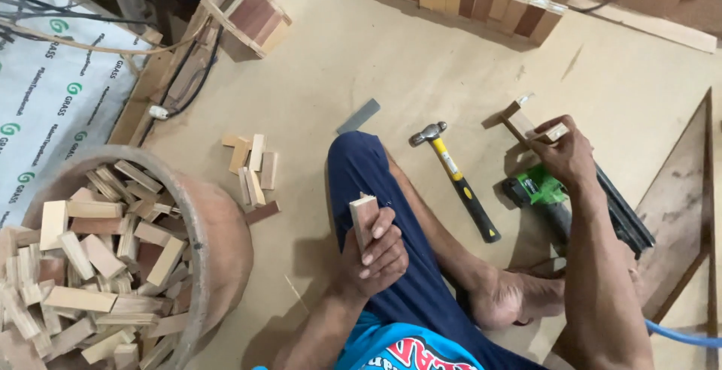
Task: The person assembles small wooden boxes by aligning small wood pieces, hammering them together, and using a pneumatic nail gun.
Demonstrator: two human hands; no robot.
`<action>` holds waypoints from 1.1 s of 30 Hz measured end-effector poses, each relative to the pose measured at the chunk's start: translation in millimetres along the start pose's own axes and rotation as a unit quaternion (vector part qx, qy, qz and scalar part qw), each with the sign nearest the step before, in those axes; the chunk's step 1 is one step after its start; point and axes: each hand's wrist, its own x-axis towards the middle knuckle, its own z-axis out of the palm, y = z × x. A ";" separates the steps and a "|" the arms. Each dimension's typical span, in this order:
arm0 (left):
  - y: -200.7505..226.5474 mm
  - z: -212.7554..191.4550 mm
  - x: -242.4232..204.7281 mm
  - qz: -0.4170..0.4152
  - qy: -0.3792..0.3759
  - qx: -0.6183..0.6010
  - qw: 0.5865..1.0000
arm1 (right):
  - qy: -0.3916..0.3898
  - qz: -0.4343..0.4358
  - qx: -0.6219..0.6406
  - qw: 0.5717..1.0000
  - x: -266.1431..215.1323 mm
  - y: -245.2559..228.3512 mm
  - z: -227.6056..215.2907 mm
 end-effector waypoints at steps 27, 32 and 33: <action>-22.9 -102.6 321.9 -0.042 -0.204 0.962 0.174 | 0.146 -0.207 -0.003 0.968 73.9 101.5 54.5; -20.4 -112.5 327.4 -0.082 -0.225 0.959 0.152 | 0.175 -0.224 0.011 0.959 67.3 100.2 56.1; -20.8 -111.0 326.9 -0.084 -0.226 0.958 0.157 | 0.174 -0.227 0.016 0.958 68.6 101.5 56.8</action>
